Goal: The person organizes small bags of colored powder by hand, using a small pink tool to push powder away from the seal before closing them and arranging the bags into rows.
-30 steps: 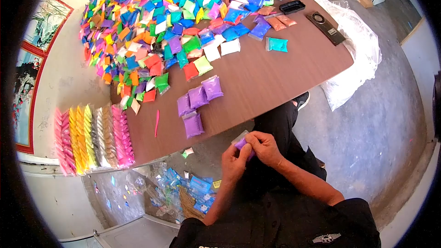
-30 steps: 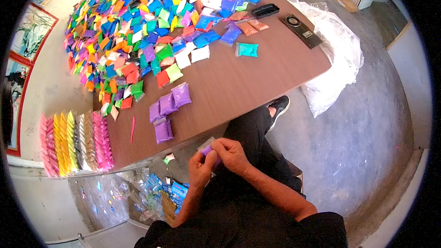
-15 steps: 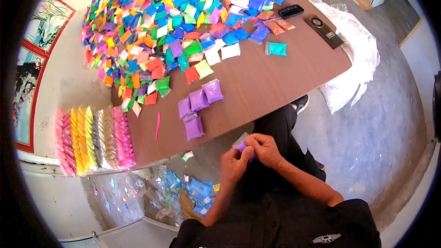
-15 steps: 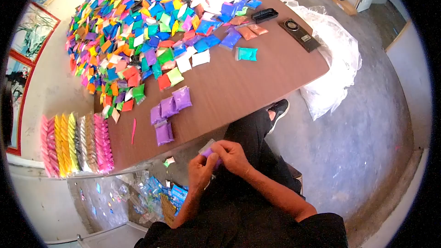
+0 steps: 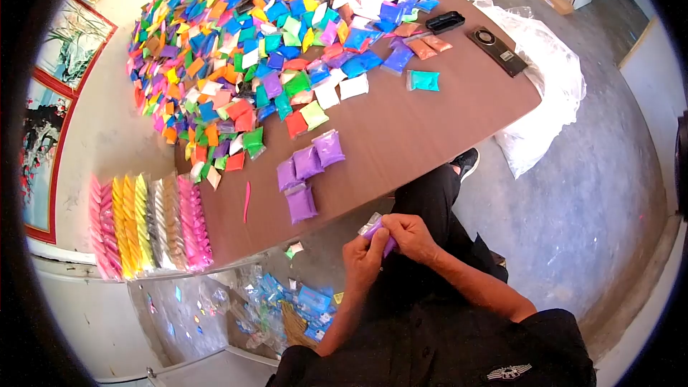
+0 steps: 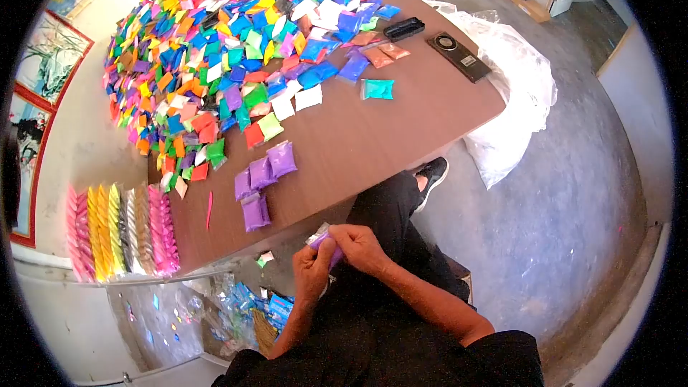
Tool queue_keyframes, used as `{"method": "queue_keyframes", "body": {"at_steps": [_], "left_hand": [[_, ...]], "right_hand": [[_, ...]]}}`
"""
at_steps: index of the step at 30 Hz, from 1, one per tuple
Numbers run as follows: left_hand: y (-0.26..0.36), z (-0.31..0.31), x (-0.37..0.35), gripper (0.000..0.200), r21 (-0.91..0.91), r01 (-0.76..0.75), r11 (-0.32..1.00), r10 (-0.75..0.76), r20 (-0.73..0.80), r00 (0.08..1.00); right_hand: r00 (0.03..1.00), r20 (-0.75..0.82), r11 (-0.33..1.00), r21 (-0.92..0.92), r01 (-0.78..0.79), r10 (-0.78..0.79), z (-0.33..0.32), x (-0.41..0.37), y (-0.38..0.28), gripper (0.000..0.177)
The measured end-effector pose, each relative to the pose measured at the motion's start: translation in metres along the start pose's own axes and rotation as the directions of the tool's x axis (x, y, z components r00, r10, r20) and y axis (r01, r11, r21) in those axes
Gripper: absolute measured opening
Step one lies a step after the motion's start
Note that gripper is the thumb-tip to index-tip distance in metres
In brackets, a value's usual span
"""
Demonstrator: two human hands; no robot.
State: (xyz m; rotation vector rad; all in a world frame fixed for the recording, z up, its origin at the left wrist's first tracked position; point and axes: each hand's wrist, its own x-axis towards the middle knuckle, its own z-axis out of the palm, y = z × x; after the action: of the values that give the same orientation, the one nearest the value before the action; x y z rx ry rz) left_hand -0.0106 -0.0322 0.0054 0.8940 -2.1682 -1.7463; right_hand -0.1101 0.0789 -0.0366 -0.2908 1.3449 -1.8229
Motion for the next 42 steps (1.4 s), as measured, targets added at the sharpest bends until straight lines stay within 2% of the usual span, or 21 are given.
{"method": "queue_keyframes", "body": {"at_steps": [2,6,7,9,12,14,16,18,20,21,24,27,30,33,35,36,38,42], "left_hand": [[-0.010,0.002,0.003,0.032,-0.094,0.049,0.994,-0.047,0.021,0.999],[0.013,0.001,-0.002,0.029,-0.053,0.147,0.988,-0.143,0.070,0.987],[0.014,0.002,-0.002,0.026,-0.108,0.153,0.982,-0.142,0.098,0.985],[0.012,0.003,-0.004,0.023,-0.167,0.154,0.974,-0.136,0.115,0.984],[-0.001,0.002,-0.004,0.024,-0.222,0.101,0.970,-0.080,0.104,0.991],[-0.006,-0.004,-0.003,0.026,-0.132,0.058,0.990,-0.034,0.177,0.984],[0.001,-0.004,-0.005,0.026,-0.080,0.068,0.995,-0.052,0.181,0.982],[0.006,-0.002,-0.006,0.027,-0.026,0.080,0.996,-0.074,0.185,0.980],[0.007,0.006,-0.005,0.031,-0.115,0.061,0.991,-0.046,0.135,0.990],[0.009,0.007,-0.006,0.031,-0.121,0.062,0.991,-0.047,0.128,0.991],[0.008,0.006,-0.009,0.031,-0.103,0.042,0.994,-0.026,0.149,0.988],[-0.004,0.001,-0.009,0.026,-0.164,0.130,0.978,-0.095,0.206,0.974],[-0.005,-0.004,-0.007,0.025,-0.144,0.058,0.988,-0.034,0.165,0.986],[-0.004,-0.010,-0.005,0.025,-0.061,0.005,0.998,0.006,0.190,0.982],[0.005,-0.012,-0.005,0.029,0.013,-0.007,1.000,0.004,0.193,0.981],[0.005,-0.011,-0.004,0.029,0.011,-0.003,1.000,0.001,0.193,0.981],[0.004,-0.006,-0.004,0.029,-0.149,0.117,0.982,-0.080,0.233,0.969],[-0.006,-0.003,-0.003,0.025,-0.137,0.108,0.985,-0.072,0.243,0.967]], "right_hand": [[0.998,-0.036,0.999,-0.016,0.051,-0.052,0.004,-0.003,-0.005,0.028],[0.964,-0.143,0.975,-0.041,0.219,-0.223,0.011,-0.003,0.000,0.024],[0.966,-0.131,0.974,-0.041,0.221,-0.224,0.012,-0.005,-0.002,0.024],[0.983,-0.122,0.990,-0.001,0.141,-0.140,0.010,-0.010,-0.009,0.027],[0.994,-0.048,0.995,0.017,0.103,-0.102,0.005,-0.010,-0.007,0.029],[0.993,-0.031,0.994,-0.007,0.109,-0.109,0.002,-0.010,-0.006,0.030],[0.994,-0.010,0.993,-0.030,0.113,-0.113,0.001,-0.011,-0.012,0.031],[0.998,-0.043,0.999,0.026,-0.046,0.047,0.000,-0.016,-0.019,0.029],[0.997,-0.073,0.998,0.059,0.001,0.003,0.002,-0.014,-0.011,0.027],[0.993,-0.112,0.994,0.094,0.052,-0.042,0.003,-0.014,-0.008,0.025],[0.987,-0.153,0.993,0.105,0.056,-0.039,0.006,-0.012,-0.006,0.024],[0.987,-0.137,0.994,0.050,0.094,-0.086,0.009,-0.008,-0.003,0.026],[0.995,-0.061,0.994,-0.069,0.080,-0.085,0.005,-0.006,-0.006,0.028],[1.000,-0.019,0.997,-0.073,-0.022,0.020,0.004,-0.006,-0.012,0.028],[0.999,-0.041,0.999,-0.032,-0.035,0.034,0.005,-0.007,-0.012,0.027],[0.997,-0.061,0.999,0.010,-0.044,0.045,0.005,-0.007,-0.012,0.027],[0.996,-0.082,0.999,0.037,-0.021,0.024,0.008,-0.007,-0.014,0.026],[0.994,-0.100,0.998,0.045,0.036,-0.031,0.009,-0.007,-0.012,0.024]]}}
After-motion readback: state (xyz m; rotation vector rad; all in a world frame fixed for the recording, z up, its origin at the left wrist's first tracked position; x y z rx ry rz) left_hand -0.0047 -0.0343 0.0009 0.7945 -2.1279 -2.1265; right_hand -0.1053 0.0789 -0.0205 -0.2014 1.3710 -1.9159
